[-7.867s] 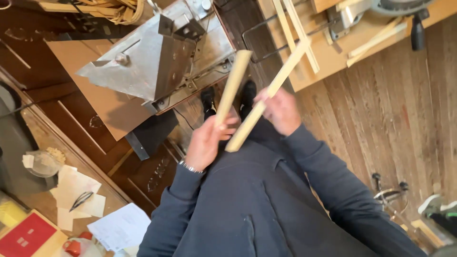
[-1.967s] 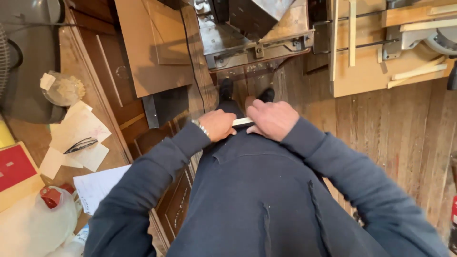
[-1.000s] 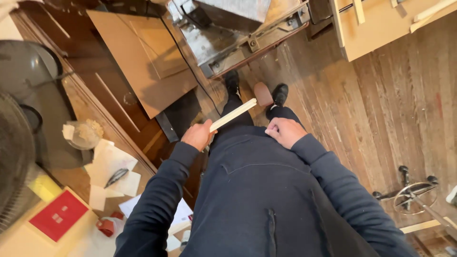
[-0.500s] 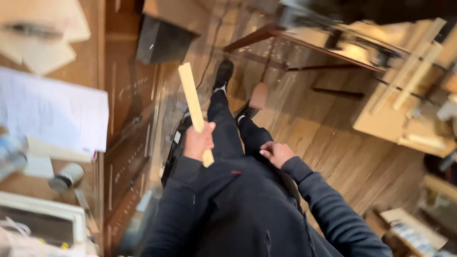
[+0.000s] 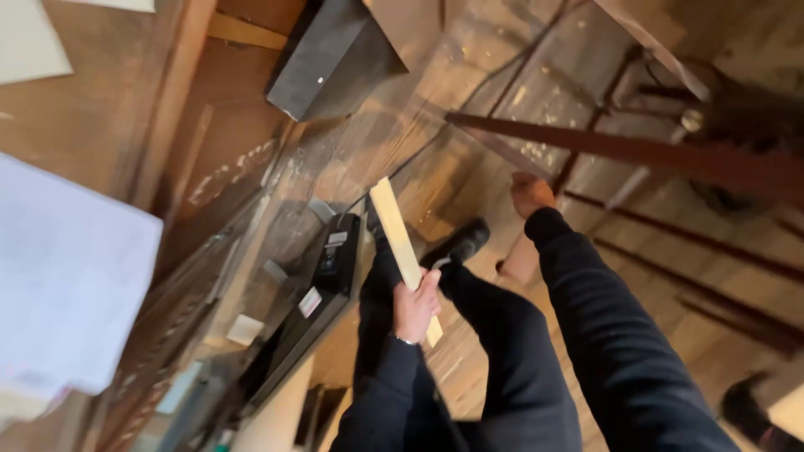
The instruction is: Cutting and preparing thin wood strips for art framing using a miter saw and a manual miter guillotine.
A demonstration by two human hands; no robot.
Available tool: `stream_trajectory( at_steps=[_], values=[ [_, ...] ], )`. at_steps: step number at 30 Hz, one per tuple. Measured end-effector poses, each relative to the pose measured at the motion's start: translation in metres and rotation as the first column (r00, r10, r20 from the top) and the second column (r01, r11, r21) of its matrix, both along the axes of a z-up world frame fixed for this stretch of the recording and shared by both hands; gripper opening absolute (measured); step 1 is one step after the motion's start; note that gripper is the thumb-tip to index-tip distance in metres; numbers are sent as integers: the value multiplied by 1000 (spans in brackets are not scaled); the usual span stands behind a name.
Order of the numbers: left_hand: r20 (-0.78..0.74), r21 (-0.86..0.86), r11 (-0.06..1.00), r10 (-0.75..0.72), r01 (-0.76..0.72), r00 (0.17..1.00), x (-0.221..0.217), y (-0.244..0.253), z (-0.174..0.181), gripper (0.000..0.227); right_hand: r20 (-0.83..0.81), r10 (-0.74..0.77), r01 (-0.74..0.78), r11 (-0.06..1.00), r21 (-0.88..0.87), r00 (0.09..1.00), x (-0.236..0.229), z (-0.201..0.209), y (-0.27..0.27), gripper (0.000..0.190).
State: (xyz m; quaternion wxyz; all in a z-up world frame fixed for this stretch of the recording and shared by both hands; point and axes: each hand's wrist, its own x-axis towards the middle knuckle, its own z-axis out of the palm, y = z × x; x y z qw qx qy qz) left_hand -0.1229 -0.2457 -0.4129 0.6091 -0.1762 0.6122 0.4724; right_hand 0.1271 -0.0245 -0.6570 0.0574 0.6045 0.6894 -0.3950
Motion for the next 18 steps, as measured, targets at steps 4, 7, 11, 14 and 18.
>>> stream_trajectory(
  at_steps=[4,7,11,14,18],
  values=[
    [-143,66,992,117,-109,983,21,20,-62,18,74,-8,12,999,-53,997,22,-105,44,38],
    [-230,-48,991,111,-125,967,29,46,-63,18,267,320,-398,858,326,909,45,-165,69,36],
    [-220,77,994,94,-79,971,34,61,-59,17,179,23,-52,986,159,984,-10,-137,82,41],
    [-93,119,984,144,-133,985,44,67,-86,25,194,-125,60,949,310,973,-150,13,-64,32],
    [-73,14,996,91,-90,993,50,69,-117,23,193,-307,189,865,464,932,-210,169,-190,29]
  ],
)
